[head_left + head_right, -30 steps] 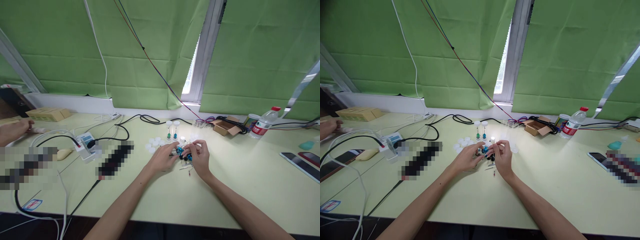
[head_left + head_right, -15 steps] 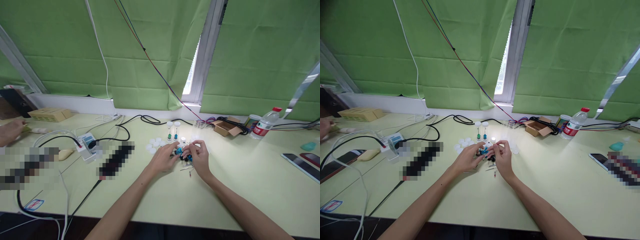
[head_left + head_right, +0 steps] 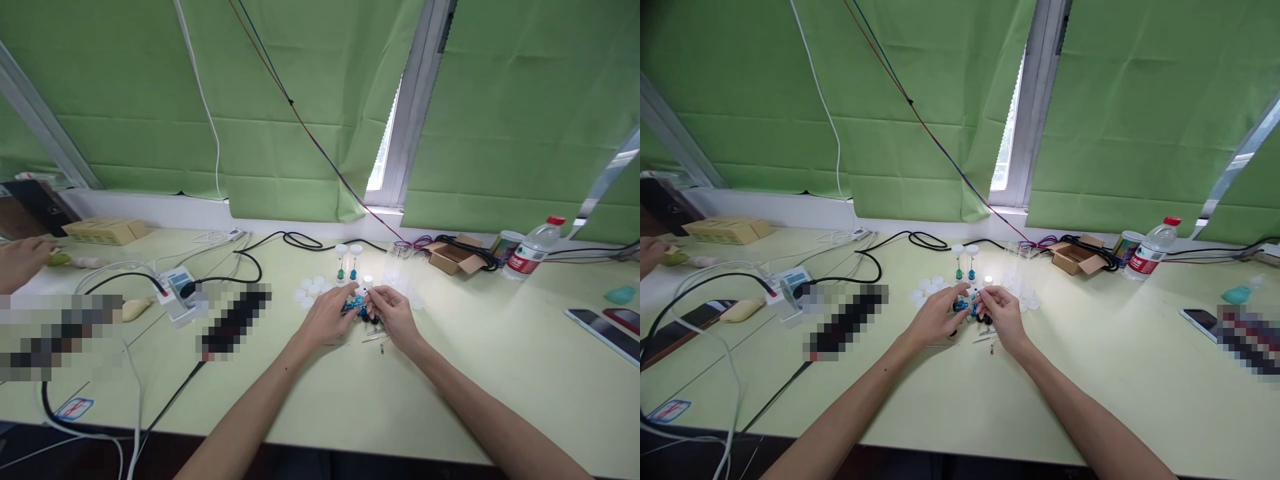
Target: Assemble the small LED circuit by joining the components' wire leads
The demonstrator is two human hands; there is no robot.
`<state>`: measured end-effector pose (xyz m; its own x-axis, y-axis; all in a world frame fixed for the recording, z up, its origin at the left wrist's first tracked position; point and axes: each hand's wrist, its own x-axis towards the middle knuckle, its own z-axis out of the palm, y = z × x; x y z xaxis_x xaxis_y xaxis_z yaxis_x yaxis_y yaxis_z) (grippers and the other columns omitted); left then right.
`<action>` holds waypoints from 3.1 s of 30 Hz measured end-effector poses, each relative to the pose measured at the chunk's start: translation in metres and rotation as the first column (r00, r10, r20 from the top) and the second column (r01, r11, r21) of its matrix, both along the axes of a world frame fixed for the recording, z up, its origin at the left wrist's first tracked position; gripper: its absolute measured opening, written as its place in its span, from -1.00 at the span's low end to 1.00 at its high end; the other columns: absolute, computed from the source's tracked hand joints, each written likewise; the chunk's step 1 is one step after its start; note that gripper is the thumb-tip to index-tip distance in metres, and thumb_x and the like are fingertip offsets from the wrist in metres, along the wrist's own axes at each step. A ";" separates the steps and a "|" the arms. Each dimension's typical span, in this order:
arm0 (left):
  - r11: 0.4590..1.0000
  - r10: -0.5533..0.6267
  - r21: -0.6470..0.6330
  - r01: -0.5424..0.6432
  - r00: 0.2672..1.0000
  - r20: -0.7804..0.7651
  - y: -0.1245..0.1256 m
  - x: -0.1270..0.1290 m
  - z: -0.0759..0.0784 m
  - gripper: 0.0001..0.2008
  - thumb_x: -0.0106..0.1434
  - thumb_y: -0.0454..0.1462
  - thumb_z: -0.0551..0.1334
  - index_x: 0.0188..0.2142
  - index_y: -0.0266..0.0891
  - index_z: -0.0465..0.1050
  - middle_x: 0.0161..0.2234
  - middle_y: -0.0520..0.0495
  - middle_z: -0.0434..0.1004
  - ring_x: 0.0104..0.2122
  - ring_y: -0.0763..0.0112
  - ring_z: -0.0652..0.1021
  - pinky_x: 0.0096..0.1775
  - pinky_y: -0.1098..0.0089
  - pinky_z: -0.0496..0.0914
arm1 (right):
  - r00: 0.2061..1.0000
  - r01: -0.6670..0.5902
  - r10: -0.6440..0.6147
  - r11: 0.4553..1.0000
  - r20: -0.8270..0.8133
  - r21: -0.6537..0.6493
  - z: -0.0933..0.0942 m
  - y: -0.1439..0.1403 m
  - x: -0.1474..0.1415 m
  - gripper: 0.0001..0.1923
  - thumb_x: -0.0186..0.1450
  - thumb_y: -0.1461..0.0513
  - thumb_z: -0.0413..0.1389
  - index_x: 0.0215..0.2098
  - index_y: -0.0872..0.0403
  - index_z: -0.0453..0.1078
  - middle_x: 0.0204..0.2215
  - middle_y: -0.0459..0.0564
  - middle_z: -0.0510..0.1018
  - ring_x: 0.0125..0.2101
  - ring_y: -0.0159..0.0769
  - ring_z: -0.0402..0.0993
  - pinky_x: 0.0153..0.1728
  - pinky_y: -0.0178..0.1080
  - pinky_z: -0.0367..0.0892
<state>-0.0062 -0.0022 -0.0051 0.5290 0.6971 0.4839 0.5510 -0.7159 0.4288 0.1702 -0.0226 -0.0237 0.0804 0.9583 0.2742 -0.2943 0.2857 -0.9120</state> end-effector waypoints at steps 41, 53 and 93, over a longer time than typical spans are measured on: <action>0.996 -0.091 0.014 0.092 0.995 -0.046 -0.007 0.003 0.002 -0.79 0.33 -0.29 0.11 -0.05 -0.12 0.36 -0.24 -0.03 0.49 -0.28 0.35 0.50 -0.29 0.40 0.32 | 0.994 -0.074 0.053 0.973 -0.100 -0.220 0.000 -0.001 0.000 -0.69 0.04 0.14 0.38 -0.39 0.07 0.37 -0.65 -0.16 0.45 -0.60 -0.42 0.30 -0.53 -0.33 0.20; 0.996 -0.087 -0.009 0.086 0.995 -0.048 -0.009 0.005 0.003 -0.79 0.31 -0.30 0.13 -0.07 -0.10 0.39 -0.24 -0.02 0.49 -0.29 0.35 0.49 -0.27 0.39 0.32 | 0.996 -0.075 0.061 0.972 -0.072 -0.223 -0.005 0.002 0.001 -0.67 0.03 0.11 0.39 -0.41 0.06 0.37 -0.63 -0.16 0.46 -0.62 -0.41 0.33 -0.54 -0.32 0.24; 0.997 -0.075 -0.026 0.074 0.997 -0.035 -0.012 0.004 0.004 -0.78 0.28 -0.30 0.13 -0.09 -0.11 0.41 -0.29 -0.02 0.47 -0.37 0.36 0.47 -0.33 0.39 0.30 | 0.974 0.092 -0.070 0.992 0.215 -0.091 0.002 -0.005 -0.003 -0.64 0.10 -0.04 0.31 -0.43 0.04 0.37 -0.62 -0.15 0.41 -0.67 -0.38 0.28 -0.61 -0.29 0.16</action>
<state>-0.0022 -0.0143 -0.0016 0.5969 0.6663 0.4469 0.5120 -0.7452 0.4271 0.1673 -0.0278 -0.0222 0.1095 0.9743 0.1969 -0.0716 0.2053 -0.9761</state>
